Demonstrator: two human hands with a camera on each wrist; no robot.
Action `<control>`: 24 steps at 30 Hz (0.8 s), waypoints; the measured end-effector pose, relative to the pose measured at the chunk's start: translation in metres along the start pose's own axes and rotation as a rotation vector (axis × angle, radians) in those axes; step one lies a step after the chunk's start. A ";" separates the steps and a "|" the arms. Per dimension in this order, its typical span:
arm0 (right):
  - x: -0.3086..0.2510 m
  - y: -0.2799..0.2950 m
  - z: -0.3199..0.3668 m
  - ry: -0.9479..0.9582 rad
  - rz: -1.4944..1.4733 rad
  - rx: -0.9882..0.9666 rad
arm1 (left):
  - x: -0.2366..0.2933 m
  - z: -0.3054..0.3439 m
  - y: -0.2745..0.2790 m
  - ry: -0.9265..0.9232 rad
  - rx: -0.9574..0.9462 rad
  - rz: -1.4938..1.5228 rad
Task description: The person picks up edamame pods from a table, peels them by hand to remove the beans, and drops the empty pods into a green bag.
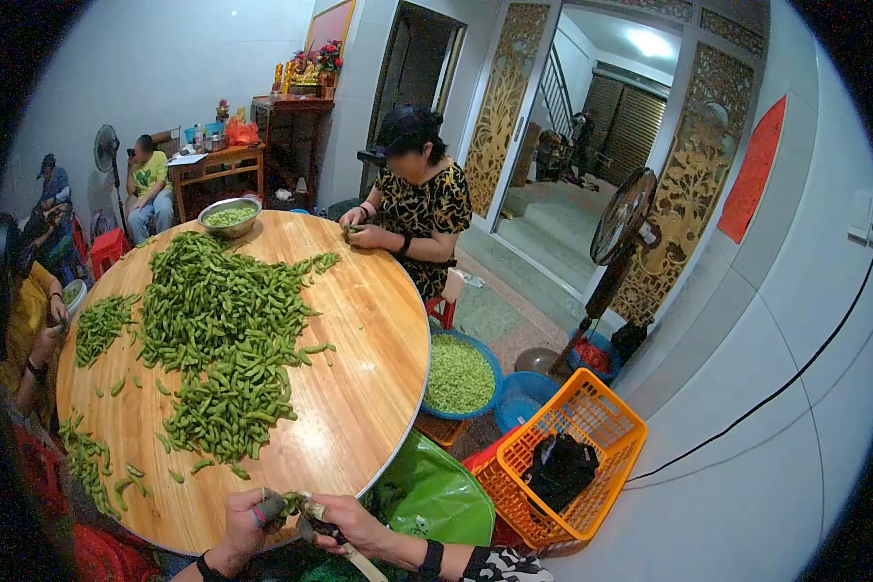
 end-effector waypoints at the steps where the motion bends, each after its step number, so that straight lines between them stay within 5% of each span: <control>1: 0.000 0.003 0.000 0.029 0.106 0.014 | -0.002 0.000 0.000 0.126 -0.020 0.125; 6: -0.003 0.008 -0.006 0.092 0.472 0.086 | 0.004 0.003 -0.007 -0.021 -0.088 -0.149; 8: -0.006 0.007 -0.013 0.691 0.924 0.204 | 0.011 0.005 -0.011 -0.069 -0.110 -0.281; 11: -0.018 -0.001 -0.004 0.410 1.198 0.248 | 0.013 0.010 -0.011 -0.255 -0.106 -0.440; 13: -0.020 -0.008 -0.002 0.505 1.262 0.236 | 0.008 0.009 -0.010 -0.260 -0.213 -0.542; 18: -0.024 -0.009 -0.002 0.758 1.455 0.148 | 0.018 0.015 -0.013 -0.207 -0.133 -0.580; 22: -0.019 -0.008 0.000 0.781 1.471 0.157 | 0.012 0.014 -0.012 -0.204 -0.159 -0.586; 24: -0.015 -0.003 -0.001 0.625 1.462 0.106 | 0.012 0.015 -0.013 -0.212 -0.170 -0.561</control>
Point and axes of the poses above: each hand's wrist, its own z-axis away from the middle knuckle, its own y-axis out of the back of the hand, x = y × z, the point moved 3 cm from there along -z, towards the middle knuckle, and after that the axes turned 2 degrees about -x, right-handed, at the moved point
